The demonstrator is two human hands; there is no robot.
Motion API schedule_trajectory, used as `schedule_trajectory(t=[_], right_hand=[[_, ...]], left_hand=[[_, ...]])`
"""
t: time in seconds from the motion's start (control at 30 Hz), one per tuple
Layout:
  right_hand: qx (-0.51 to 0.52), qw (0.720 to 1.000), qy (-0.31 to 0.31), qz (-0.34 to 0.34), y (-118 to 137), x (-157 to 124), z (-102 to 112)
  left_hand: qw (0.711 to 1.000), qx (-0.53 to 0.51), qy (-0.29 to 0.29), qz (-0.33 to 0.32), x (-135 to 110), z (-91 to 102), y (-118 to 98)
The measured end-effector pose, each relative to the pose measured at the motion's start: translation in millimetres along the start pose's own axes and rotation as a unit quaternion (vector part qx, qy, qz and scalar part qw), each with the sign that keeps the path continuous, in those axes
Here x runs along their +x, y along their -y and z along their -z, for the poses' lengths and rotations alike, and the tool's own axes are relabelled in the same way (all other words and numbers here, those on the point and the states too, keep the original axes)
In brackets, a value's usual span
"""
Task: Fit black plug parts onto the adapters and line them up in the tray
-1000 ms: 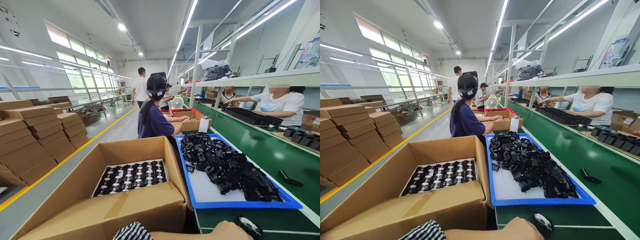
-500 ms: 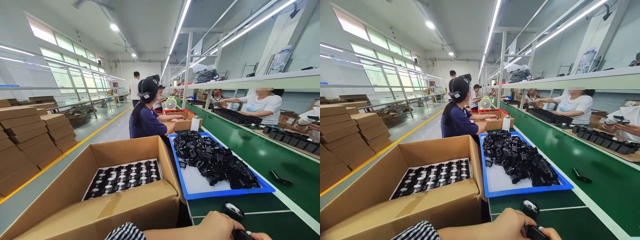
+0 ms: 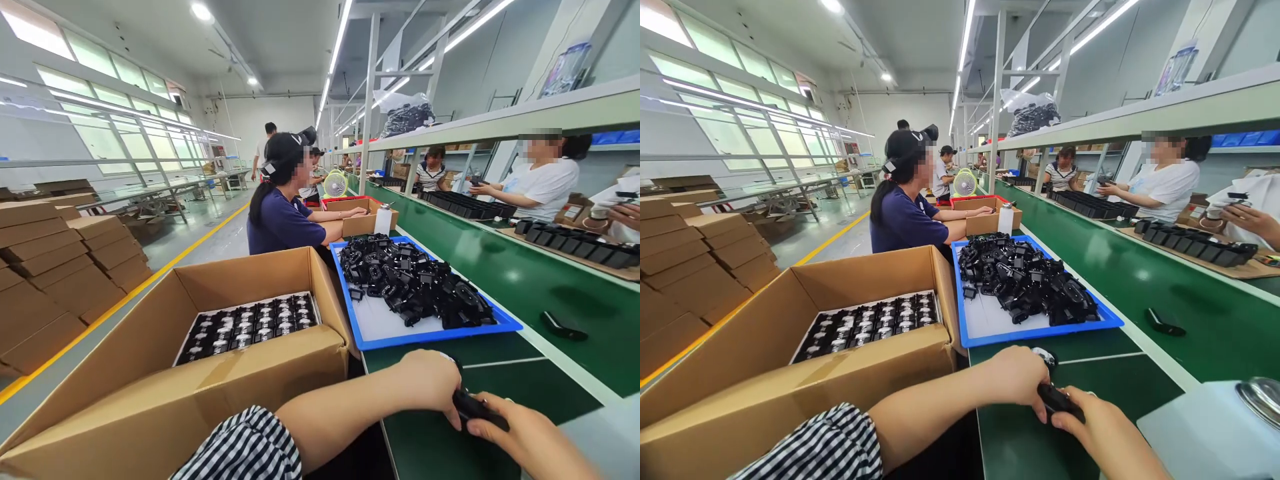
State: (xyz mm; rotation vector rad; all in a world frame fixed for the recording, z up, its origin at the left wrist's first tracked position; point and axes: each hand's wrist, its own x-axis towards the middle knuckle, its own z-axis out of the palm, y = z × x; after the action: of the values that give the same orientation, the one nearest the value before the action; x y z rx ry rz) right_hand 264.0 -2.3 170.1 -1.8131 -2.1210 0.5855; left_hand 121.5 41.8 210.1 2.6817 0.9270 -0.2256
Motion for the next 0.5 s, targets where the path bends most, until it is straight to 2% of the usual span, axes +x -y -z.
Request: schedule_trajectory(t=[0.13,0.27,0.43,0.5], right_hand=[[-0.032,0.996,0.042,-0.066,-2,2,-1],[-0.032,0.995,0.047,-0.082,2,-1,-2],[0.015,0.996,0.013,-0.082,1,-5,0],[0.023,0.997,-0.001,-0.076,-1,-7,-1]], left_hand=[[0.998,0.006,0.05,0.036,6,9.0,-7],[0.997,-0.02,0.054,0.043,10,4.4,-8],[0.998,-0.062,0.016,-0.016,3,0.5,4],[0.991,-0.109,-0.062,0.039,-2,9.2,24]])
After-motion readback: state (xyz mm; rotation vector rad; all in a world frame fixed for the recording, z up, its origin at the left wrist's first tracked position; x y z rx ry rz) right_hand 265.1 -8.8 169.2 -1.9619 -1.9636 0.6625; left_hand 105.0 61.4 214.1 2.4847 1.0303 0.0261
